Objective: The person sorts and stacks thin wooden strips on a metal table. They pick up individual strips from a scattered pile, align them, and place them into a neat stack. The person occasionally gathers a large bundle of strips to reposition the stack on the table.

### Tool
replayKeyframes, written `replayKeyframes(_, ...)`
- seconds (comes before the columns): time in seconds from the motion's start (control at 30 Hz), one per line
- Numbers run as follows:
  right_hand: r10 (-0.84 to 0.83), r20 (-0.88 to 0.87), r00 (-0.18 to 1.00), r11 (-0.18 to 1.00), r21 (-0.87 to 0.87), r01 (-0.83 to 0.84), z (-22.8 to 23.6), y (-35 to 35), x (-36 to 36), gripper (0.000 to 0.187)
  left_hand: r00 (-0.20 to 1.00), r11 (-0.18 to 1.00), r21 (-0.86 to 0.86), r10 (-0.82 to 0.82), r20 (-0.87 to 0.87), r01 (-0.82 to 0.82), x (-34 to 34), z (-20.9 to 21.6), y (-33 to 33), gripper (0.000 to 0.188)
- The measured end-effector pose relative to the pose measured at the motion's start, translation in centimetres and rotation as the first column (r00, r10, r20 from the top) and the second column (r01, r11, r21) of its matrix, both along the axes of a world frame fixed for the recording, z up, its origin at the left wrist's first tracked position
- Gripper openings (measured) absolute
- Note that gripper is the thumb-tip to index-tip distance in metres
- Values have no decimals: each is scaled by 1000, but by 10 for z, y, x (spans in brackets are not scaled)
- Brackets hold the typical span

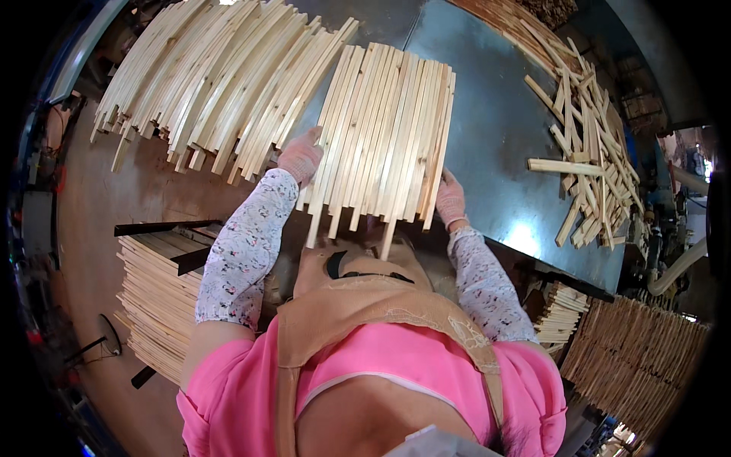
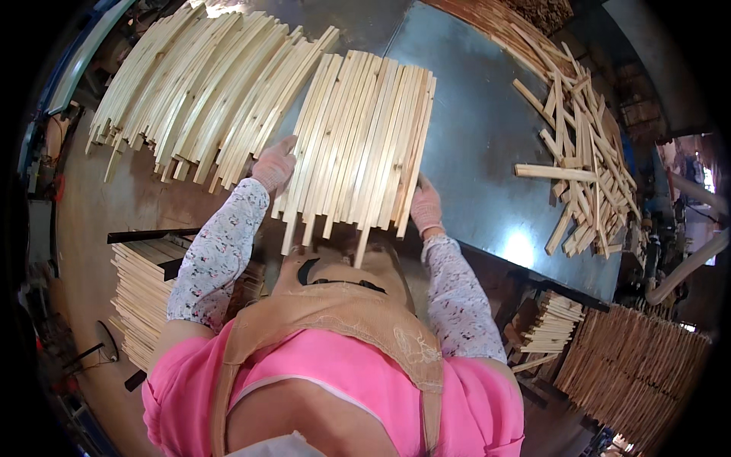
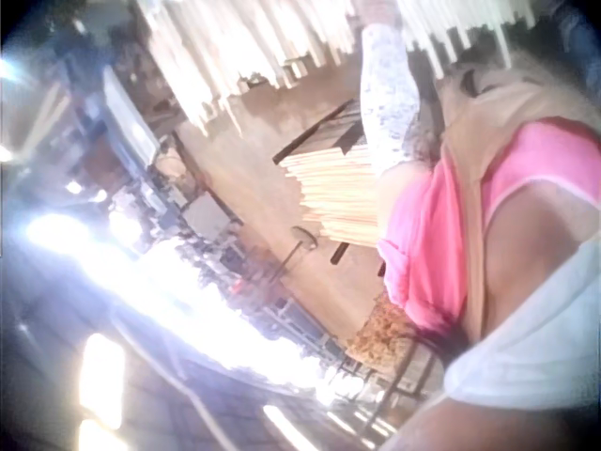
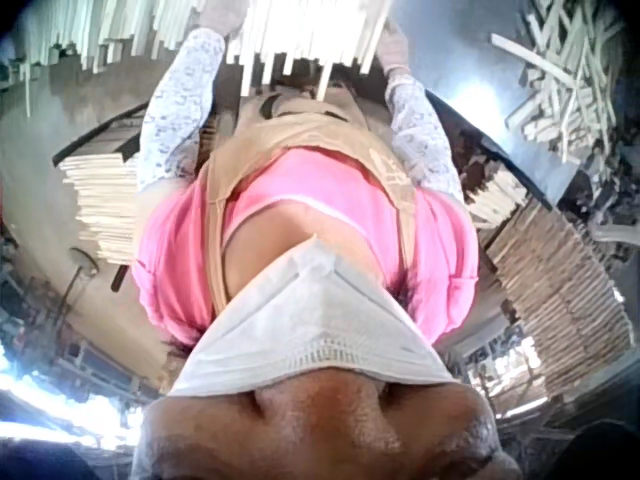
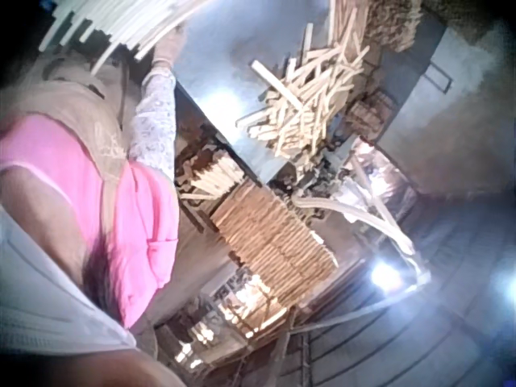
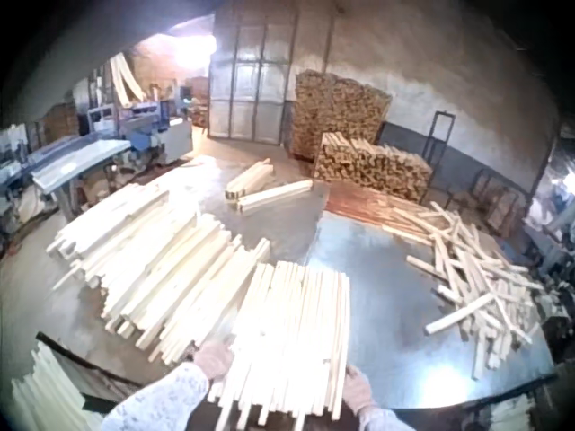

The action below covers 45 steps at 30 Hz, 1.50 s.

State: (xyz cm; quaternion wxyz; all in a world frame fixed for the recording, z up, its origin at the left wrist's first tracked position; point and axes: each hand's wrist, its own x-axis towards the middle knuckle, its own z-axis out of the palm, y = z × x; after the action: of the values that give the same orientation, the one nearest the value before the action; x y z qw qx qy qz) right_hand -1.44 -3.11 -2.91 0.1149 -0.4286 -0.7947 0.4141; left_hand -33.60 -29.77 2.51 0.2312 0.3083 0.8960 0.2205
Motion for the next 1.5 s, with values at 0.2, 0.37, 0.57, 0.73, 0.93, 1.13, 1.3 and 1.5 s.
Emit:
replayKeyframes(0.2,104,170,980,992,47,-114,-5,-25,-39,43,983,980,-79,176,-59,-180,-31,45,28,57)
replayKeyframes(0.37,335,467,818,866,188,-463,48,50,-44,41,990,899,-436,-27,-139,-37,-34,55,48,65)
replayKeyframes(0.57,447,95,889,721,551,-421,81,133,-223,39,830,963,-210,26,-557,-172,-20,-27,20,76)
replayKeyframes(0.73,579,249,776,547,587,-596,63,156,-404,46,922,889,-413,28,-385,-199,-21,-3,48,80)
replayKeyframes(0.93,648,356,673,560,376,-738,54,157,-484,46,818,974,-106,106,-566,-199,-12,-49,22,75)
replayKeyframes(1.13,777,-155,610,627,281,-727,88,163,-453,50,777,952,73,284,-561,-296,-2,-39,21,58)
replayKeyframes(1.3,629,122,768,707,320,-631,87,236,-402,49,894,807,-406,311,-324,-428,-56,46,88,44)
replayKeyframes(1.5,578,495,648,606,270,-748,76,255,-376,45,779,894,-335,23,-627,-296,-81,50,57,51)
